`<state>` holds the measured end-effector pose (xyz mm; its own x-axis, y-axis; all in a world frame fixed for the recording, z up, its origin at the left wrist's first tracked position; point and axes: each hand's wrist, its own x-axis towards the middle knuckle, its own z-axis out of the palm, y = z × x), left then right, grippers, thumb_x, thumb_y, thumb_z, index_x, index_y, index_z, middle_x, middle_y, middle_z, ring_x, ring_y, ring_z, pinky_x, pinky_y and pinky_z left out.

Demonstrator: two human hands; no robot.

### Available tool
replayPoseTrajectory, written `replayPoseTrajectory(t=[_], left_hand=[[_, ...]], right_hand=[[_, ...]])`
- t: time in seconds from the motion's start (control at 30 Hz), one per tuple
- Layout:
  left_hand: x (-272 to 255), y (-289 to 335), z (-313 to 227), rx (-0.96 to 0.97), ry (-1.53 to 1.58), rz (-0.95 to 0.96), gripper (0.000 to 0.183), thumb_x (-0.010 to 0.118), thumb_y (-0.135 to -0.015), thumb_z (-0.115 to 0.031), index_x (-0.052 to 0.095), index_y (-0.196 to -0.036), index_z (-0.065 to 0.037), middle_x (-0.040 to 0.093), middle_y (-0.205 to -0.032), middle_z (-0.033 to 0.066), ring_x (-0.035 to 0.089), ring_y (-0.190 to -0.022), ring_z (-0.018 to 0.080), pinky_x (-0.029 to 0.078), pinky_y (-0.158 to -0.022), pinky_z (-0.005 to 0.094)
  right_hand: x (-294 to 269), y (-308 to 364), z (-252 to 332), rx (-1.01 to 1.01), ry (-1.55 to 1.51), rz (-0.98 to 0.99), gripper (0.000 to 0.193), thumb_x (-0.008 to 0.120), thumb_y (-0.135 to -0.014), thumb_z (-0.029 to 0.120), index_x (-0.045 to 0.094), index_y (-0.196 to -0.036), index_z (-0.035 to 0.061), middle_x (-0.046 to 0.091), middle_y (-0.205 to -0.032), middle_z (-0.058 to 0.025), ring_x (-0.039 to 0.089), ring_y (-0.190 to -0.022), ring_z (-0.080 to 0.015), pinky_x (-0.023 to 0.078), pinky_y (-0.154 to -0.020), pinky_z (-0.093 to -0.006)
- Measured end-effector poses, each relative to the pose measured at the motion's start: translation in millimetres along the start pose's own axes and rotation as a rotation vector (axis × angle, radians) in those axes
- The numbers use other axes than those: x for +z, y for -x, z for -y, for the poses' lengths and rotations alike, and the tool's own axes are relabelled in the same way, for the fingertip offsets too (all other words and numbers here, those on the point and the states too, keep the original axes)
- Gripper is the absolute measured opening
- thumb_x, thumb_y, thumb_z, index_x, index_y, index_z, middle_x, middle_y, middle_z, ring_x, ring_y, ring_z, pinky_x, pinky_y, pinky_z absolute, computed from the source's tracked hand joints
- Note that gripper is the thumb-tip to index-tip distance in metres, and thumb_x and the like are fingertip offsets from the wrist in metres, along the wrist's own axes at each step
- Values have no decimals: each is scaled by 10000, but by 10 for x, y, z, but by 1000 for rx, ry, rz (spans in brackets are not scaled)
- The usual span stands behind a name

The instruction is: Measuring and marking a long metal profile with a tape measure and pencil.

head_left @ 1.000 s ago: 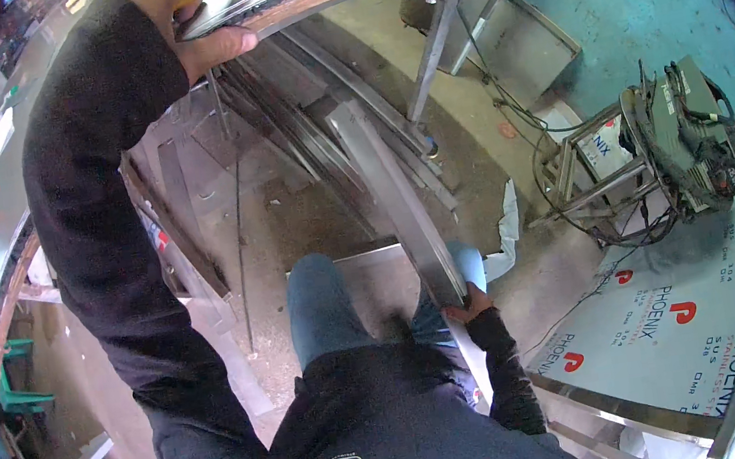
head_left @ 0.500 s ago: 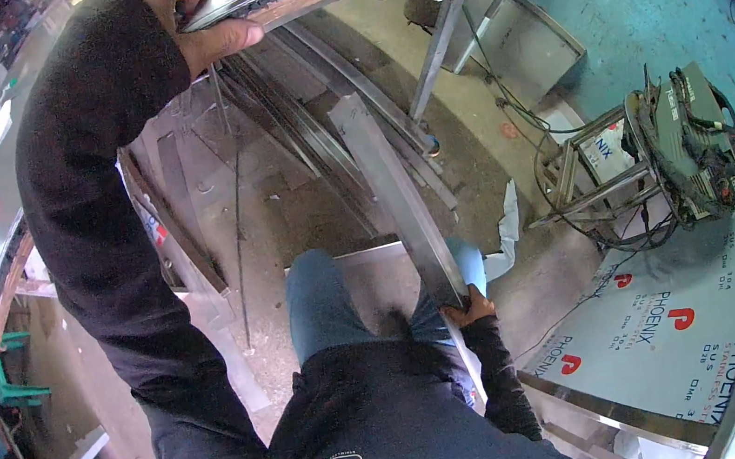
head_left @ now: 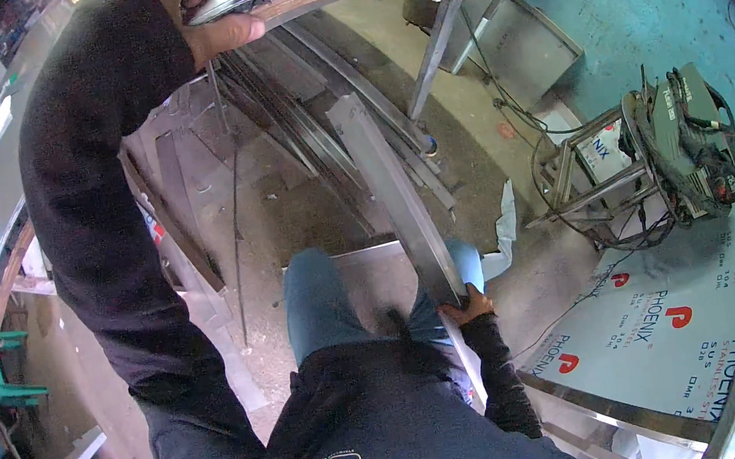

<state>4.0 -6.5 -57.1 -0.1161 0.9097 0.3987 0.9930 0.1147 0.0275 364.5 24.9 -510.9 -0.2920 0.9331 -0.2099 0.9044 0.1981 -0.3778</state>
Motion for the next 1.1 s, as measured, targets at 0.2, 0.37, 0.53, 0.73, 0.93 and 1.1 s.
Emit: replayPoseTrajectory(t=[0.2, 0.37, 0.53, 0.73, 0.93, 1.1], left_hand=[[62, 71, 43, 94, -53, -110, 538, 675, -653, -305, 521, -1069, -1, 578, -931, 164, 556, -852, 277, 431, -768, 333], [19, 29, 76, 83, -9, -56, 533, 670, -653, -298, 521, -1067, 3, 578, -928, 165, 556, -851, 278, 429, -766, 332], [-5, -43, 77, -30, 49, 62, 549, 680, -644, -305, 520, -1072, 0, 578, -935, 166, 558, -857, 275, 434, -759, 330], [12, 81, -68, -15, -36, -47, 569, 686, -645, -320, 515, -1087, -4, 572, -970, 169, 555, -881, 274, 431, -781, 330], [1, 76, -107, 7, -48, -75, 561, 686, -648, -307, 514, -1089, -7, 573, -973, 161, 554, -885, 265, 424, -791, 332], [-10, 67, -55, 16, -26, -30, 533, 680, -655, -293, 518, -1074, -7, 579, -931, 157, 561, -852, 262, 431, -770, 330]], right_hand=[[-148, 0, 98, 49, -129, 100, 767, 687, -490, 591, 519, -1006, 49, 611, -777, -161, 593, -745, -328, 475, -656, -407], [-165, 6, 109, 15, -76, 113, 766, 695, -503, 558, 512, -1027, 31, 614, -811, -162, 598, -757, -320, 477, -668, -401], [50, 93, 5, -27, -61, -73, 772, 686, -505, 575, 514, -1013, 20, 609, -820, -165, 597, -731, -332, 480, -644, -404], [194, 91, -131, -84, -14, -125, 738, 694, -514, 555, 516, -1000, 28, 601, -749, -164, 597, -681, -340, 487, -601, -405], [115, 103, -68, -88, -96, -120, 714, 700, -523, 536, 516, -999, 37, 603, -751, -168, 598, -679, -339, 488, -601, -404], [24, 115, 26, -85, -112, -130, 731, 694, -518, 548, 515, -1009, 38, 609, -767, -168, 599, -697, -340, 488, -613, -409]])
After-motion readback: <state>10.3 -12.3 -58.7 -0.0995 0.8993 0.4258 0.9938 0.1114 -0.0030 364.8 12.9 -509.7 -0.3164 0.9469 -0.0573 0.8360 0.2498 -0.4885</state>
